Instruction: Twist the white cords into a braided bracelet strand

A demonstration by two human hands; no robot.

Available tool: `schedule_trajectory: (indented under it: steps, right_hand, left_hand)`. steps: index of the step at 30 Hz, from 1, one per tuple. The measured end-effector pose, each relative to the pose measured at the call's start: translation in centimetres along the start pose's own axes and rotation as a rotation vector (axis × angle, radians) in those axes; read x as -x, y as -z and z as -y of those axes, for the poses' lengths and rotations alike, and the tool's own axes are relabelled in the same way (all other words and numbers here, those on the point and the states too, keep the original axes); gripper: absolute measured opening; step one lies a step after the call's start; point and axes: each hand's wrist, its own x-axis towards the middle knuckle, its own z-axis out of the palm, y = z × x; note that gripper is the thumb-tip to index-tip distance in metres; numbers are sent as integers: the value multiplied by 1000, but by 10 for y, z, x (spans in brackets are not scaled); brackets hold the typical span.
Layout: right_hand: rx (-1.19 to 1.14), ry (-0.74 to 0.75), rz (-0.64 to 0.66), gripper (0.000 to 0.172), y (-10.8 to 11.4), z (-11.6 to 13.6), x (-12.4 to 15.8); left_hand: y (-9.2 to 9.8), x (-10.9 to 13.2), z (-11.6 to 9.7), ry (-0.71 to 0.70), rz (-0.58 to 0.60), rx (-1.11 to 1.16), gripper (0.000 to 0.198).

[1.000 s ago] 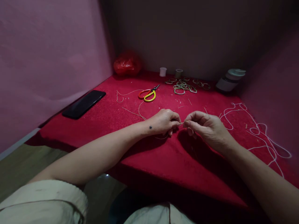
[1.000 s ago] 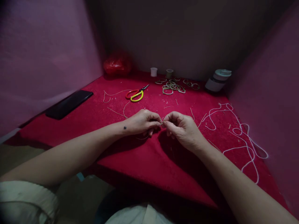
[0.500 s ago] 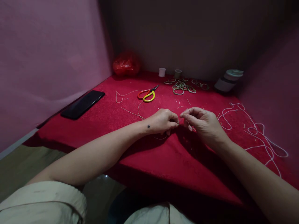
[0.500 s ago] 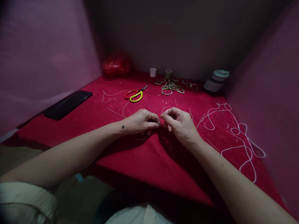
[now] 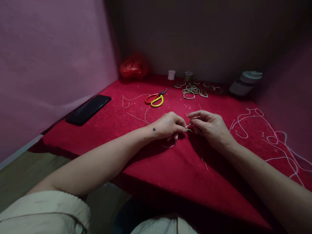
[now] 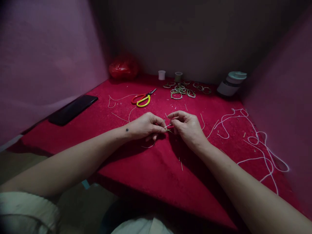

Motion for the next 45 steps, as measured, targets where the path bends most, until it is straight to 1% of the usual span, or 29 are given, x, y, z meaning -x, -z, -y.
schedule_trajectory:
  steps: [2,7,10,12,13,14,17,19,21,23,26,28,31,34,39,45]
  right_hand:
    - [-15,-5,2,15,1,0,0]
    - [5,-80,-3,16,3,2,3]
    - [10,-109,12,19,3,2,4]
    - [63,-96,23,21,3,0,4]
    - [127,-57,21,21,4,-2,3]
    - [216,15,11,20,4,-5,2]
    - [553,351,-40,13,6,-13,-2]
    - [723,527,-59,12,7,-17,-3]
    - [815,599,-73,13,7,-19,-5]
    - [831,610,-86,13,7,-19,-5]
    - [727,547,-76,12,8,-17,-6]
    - [614,427,-68,12,8,-14,-6]
    - [444,210,-52,13,6,-8,-5]
    - [279,75,-31,12,2,-1,-5]
    - [79,-28,-14,10,-1,4,-7]
    - [19,-100,-4,12,-4,5,-6]
  left_hand:
    - [1,0,1,-3,14,2,11]
    - [1,-1,1,1,48,38,10]
    - [1,-1,1,14,37,60,9]
    - [1,-1,1,11,27,68,8]
    - [1,-1,1,5,26,71,8]
    - [2,-1,1,-4,26,72,8]
    - [3,-1,1,-23,28,69,9]
    - [3,-1,0,-19,28,71,8]
    - [3,-1,0,-7,27,78,8]
    - [3,-1,-1,-7,21,85,7]
    - [4,-2,-1,-4,10,76,7]
    - [5,-2,-1,8,5,73,8]
    - [6,-2,-1,17,-2,91,7]
    - [7,-3,1,14,1,114,7]
    - [6,-5,5,27,5,131,8]
    - [6,-6,8,17,-16,71,9]
